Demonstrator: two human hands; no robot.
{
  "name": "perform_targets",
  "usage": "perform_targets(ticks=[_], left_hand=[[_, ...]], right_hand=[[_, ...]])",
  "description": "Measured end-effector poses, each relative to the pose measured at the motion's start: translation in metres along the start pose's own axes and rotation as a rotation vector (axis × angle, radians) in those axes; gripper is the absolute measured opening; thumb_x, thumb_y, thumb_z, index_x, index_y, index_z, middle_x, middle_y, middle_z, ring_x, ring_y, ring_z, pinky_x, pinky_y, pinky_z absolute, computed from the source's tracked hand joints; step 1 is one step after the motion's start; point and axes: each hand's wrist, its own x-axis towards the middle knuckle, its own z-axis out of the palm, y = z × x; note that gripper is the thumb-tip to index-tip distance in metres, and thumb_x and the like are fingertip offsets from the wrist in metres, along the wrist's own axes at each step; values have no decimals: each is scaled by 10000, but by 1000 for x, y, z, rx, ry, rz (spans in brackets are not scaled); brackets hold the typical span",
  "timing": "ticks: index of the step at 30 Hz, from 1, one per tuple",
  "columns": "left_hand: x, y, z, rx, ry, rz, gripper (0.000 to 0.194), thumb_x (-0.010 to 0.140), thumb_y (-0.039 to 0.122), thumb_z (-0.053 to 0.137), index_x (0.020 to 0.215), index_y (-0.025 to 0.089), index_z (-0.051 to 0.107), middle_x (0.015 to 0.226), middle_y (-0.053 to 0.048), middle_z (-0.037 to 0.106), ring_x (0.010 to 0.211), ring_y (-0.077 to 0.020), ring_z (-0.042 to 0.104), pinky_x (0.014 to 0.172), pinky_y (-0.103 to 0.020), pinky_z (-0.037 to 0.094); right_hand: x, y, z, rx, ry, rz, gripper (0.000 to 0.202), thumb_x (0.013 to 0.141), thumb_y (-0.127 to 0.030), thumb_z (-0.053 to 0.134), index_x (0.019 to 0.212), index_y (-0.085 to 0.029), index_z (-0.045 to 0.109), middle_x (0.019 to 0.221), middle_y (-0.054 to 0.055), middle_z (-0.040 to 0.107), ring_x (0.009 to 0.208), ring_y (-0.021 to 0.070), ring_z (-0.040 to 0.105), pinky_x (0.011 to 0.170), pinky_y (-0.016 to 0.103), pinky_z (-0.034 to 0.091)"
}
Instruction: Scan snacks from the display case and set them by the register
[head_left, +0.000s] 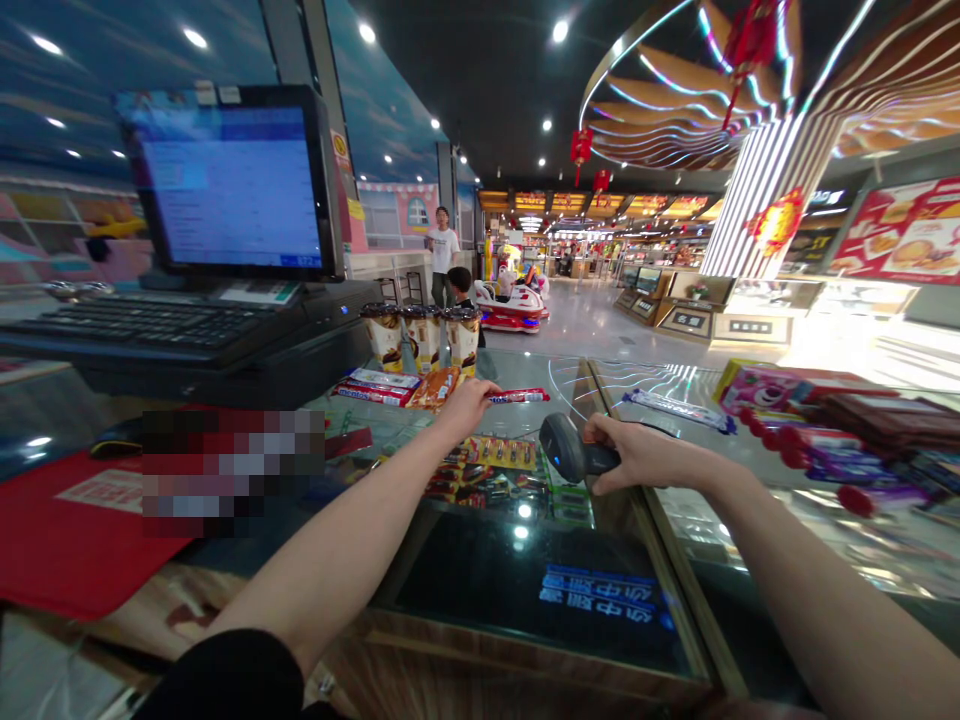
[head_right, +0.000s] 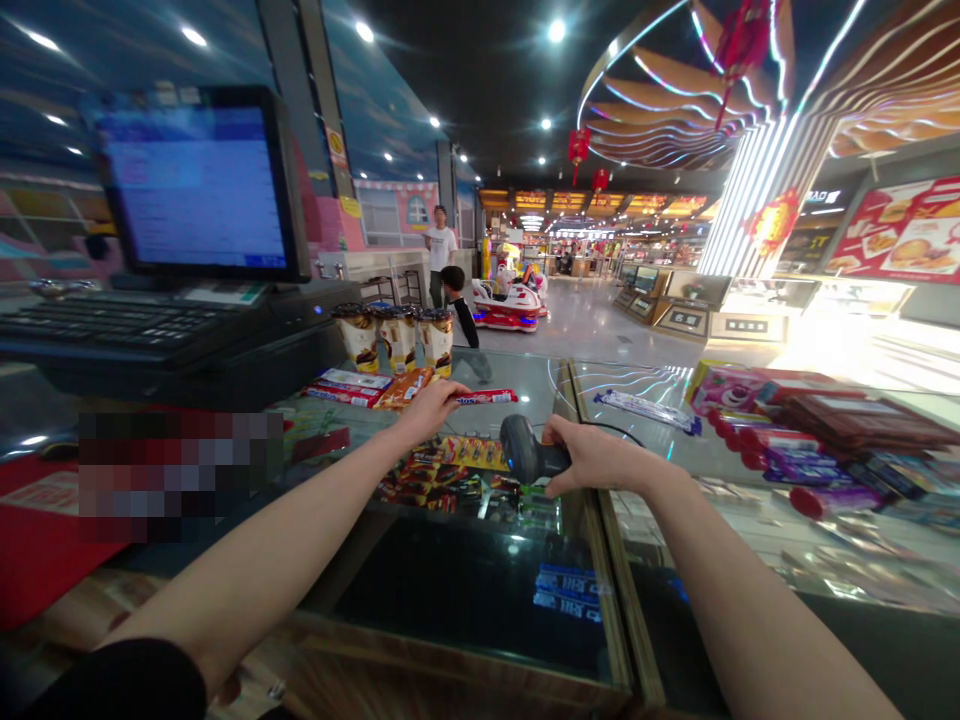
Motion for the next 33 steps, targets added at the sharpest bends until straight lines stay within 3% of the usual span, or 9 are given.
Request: perform_targets(ticks=[3,6,10,13,15,23,28,33], left_hand=[[0,1,0,-13,-2,-4,309,822,79,548,1079,194,675,1015,-74,665,1003,-219,610,944,-367,464],[0,1,1,-24,1,-3,292,824,87,554,1064,198,678,1011,-69,665,996,-214,608,940,-365,465],[0,1,3,-50,1,13,272,823,88,561,1044,197,678,1032,-67,668,1024,-207,597,958,-359,457],[0,1,3,-65,-4,20,268,832,95,556,1048,195,678,1023,-71,664,1024,-207,595,951,-358,459],[0,2,3,-70,-8,21,268,837,98,553,1054,195,676,1022,-73,659,1025,-207,592,953,-358,456],[-2,13,0,-40,-28,46,274,850,102,541,1072,201,667,1039,-72,654,1030,-206,591,948,-359,461],[-3,16,-1,-37,-36,35,264,858,126,546,1078,203,671,1035,-77,655,1015,-213,594,928,-364,473],[-2,13,4,-66,-26,34,274,855,118,546,1085,205,669,1007,-75,647,1007,-215,582,937,-383,463]], right_hand=[[-2,0,-4,70,-16,8,553,637,-441,771,1072,-192,538,959,42,636,858,204,588,735,295,436],[0,4,-8,189,-14,1,451,785,-497,635,1124,-202,594,1021,54,665,904,198,613,774,300,461],[19,21,-4,194,151,44,338,918,-410,450,1036,-174,662,936,61,696,853,187,638,775,307,474],[44,36,5,238,257,128,260,876,-257,511,1059,-144,657,886,62,715,807,174,668,765,291,491],[59,40,9,283,257,166,259,851,-199,539,1075,-137,656,868,59,725,766,163,680,723,271,502],[96,18,12,416,301,272,276,799,-167,627,1067,-125,679,673,25,673,598,123,640,517,188,460],[108,17,19,424,359,288,265,723,-151,670,984,-116,697,548,-15,600,470,92,536,439,178,412],[103,18,21,441,411,255,211,691,-177,686,895,-123,700,537,-17,602,474,92,535,455,182,427]])
